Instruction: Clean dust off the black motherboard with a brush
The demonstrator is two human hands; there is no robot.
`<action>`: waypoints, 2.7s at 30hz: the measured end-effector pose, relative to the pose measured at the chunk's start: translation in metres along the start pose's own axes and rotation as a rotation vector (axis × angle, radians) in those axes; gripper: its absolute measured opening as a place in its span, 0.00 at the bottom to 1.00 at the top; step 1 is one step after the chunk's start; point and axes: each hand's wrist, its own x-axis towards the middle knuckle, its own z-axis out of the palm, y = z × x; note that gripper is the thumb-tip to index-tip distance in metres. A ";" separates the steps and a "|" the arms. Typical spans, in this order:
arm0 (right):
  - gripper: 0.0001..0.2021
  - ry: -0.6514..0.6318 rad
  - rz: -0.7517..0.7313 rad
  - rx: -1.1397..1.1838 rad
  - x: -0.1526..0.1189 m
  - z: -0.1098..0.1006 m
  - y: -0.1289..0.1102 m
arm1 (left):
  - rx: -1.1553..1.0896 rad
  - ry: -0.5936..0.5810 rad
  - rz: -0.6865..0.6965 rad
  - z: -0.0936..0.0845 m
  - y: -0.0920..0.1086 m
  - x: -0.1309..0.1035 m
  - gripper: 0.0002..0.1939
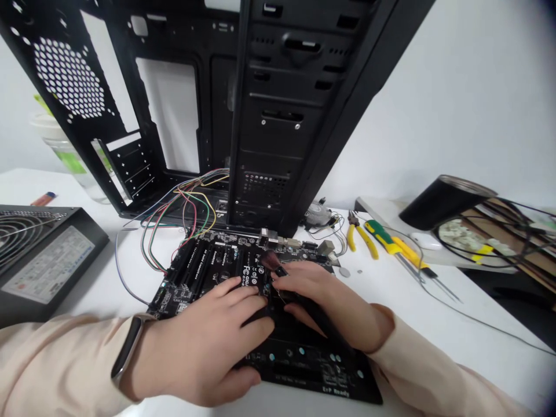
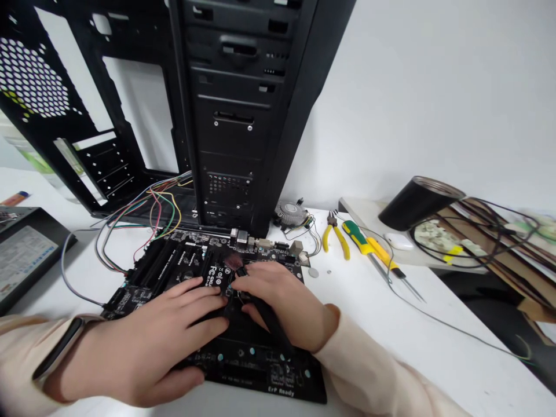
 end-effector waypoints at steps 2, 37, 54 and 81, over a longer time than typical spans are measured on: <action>0.12 -0.012 0.000 0.016 0.000 0.000 -0.001 | 0.008 0.016 0.012 0.000 -0.001 0.000 0.21; 0.13 -0.001 0.473 -0.345 -0.004 -0.010 -0.017 | 0.039 0.056 0.031 -0.001 0.000 0.000 0.21; 0.09 0.162 0.490 -0.223 -0.014 -0.035 -0.004 | 0.046 0.062 0.035 -0.002 -0.001 0.000 0.21; 0.07 0.066 0.208 -0.230 -0.003 -0.029 -0.008 | 0.046 0.065 0.036 0.000 -0.003 0.001 0.21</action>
